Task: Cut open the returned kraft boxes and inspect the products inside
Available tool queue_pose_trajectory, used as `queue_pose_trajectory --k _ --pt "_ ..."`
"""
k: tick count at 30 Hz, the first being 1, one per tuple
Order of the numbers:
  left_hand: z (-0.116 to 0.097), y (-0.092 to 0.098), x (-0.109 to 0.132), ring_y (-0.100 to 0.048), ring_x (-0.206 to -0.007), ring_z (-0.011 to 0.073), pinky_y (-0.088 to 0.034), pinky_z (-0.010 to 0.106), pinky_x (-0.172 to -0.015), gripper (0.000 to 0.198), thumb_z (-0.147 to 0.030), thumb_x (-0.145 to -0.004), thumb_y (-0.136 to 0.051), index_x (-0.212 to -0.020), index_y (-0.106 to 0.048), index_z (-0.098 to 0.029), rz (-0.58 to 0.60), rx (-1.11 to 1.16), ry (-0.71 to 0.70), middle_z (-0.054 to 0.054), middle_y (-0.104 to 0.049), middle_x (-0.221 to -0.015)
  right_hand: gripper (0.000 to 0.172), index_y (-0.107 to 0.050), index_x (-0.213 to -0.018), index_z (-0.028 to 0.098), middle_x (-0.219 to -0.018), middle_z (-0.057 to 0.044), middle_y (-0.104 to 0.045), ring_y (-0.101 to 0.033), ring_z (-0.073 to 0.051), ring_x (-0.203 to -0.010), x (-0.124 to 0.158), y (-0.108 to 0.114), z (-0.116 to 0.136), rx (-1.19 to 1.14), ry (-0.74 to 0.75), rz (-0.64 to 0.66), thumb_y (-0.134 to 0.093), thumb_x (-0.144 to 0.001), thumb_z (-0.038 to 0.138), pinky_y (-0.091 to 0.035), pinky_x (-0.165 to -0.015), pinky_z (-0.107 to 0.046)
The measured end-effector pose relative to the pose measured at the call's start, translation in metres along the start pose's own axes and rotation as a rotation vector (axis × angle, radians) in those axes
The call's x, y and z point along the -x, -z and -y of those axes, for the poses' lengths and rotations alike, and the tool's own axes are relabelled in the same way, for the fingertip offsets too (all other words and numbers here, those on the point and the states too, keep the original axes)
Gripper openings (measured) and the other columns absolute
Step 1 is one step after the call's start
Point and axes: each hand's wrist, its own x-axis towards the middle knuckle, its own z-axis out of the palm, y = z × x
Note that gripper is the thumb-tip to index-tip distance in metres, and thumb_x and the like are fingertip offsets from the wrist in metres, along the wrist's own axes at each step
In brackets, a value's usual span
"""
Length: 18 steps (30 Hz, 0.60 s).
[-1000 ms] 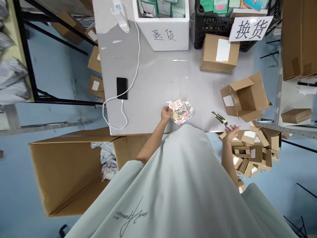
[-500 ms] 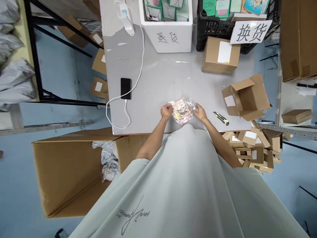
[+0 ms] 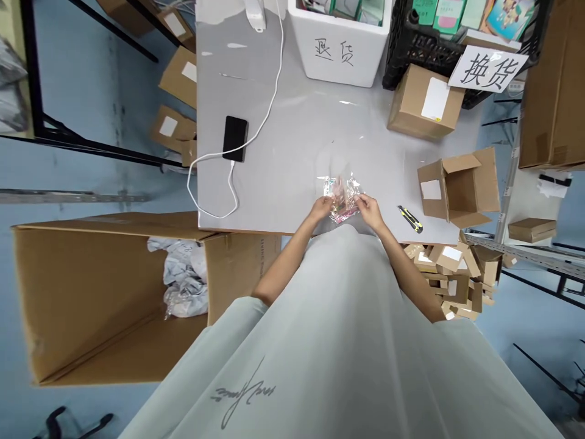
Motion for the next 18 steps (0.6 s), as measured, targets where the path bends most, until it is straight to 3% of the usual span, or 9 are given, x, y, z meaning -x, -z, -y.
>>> queue_pose_trajectory --k 3,5,9,12,14,18 --pt "-0.003 -0.006 0.013 -0.081 -0.109 0.0354 -0.065 0.048 -0.102 0.050 -0.065 -0.100 -0.083 -0.108 -0.077 -0.016 0.235 0.277 0.167 0.021 -0.084 -0.113 0.067 -0.076 -0.091 0.025 -0.091 -0.005 -0.076 -0.072 -0.025 -0.096 0.013 -0.002 0.017 -0.096 0.054 0.005 -0.078 -0.085 0.091 -0.062 -0.089 -0.037" --pt "-0.008 -0.008 0.020 -0.082 -0.110 0.0350 -0.066 0.049 -0.105 0.054 -0.068 -0.098 -0.086 -0.111 -0.077 -0.016 0.363 0.434 0.260 0.022 -0.083 -0.117 0.066 -0.079 -0.093 0.024 -0.094 -0.004 -0.079 -0.073 -0.025 -0.095 0.022 0.002 0.028 -0.131 0.059 -0.010 -0.084 -0.082 0.089 -0.063 -0.089 -0.037" --pt "-0.018 -0.012 0.031 -0.082 -0.115 0.0337 -0.067 0.050 -0.109 0.053 -0.066 -0.099 -0.087 -0.114 -0.080 -0.015 0.474 0.487 0.273 0.023 -0.083 -0.123 0.063 -0.081 -0.094 0.024 -0.094 -0.002 -0.079 -0.072 -0.021 -0.091 0.042 0.018 0.047 -0.231 0.041 -0.049 -0.090 -0.081 0.085 -0.065 -0.091 -0.036" --pt "-0.026 -0.016 0.037 -0.083 -0.114 0.0338 -0.068 0.052 -0.109 0.049 -0.060 -0.099 -0.090 -0.115 -0.081 -0.014 0.506 0.475 0.216 0.022 -0.084 -0.119 0.060 -0.079 -0.094 0.025 -0.093 -0.001 -0.078 -0.072 -0.020 -0.090 0.058 0.034 0.055 -0.309 0.009 -0.042 -0.093 -0.081 0.082 -0.065 -0.092 -0.035" --pt "-0.033 -0.016 0.040 -0.083 -0.114 0.0337 -0.069 0.053 -0.107 0.043 -0.051 -0.098 -0.093 -0.118 -0.081 -0.014 0.467 0.463 0.140 0.019 -0.085 -0.116 0.059 -0.078 -0.092 0.024 -0.092 -0.001 -0.077 -0.072 -0.020 -0.090 0.067 0.044 0.056 -0.316 0.004 -0.046 -0.094 -0.081 0.080 -0.064 -0.092 -0.035" --pt "-0.049 0.003 0.045 -0.084 -0.111 0.0329 -0.071 0.050 -0.100 0.039 -0.037 -0.093 -0.099 -0.120 -0.083 -0.013 0.393 0.466 -0.004 0.016 -0.085 -0.116 0.057 -0.076 -0.091 0.025 -0.089 -0.001 -0.074 -0.075 -0.022 -0.092 0.074 0.065 0.042 -0.275 0.000 -0.143 -0.092 -0.083 0.078 -0.064 -0.092 -0.036"
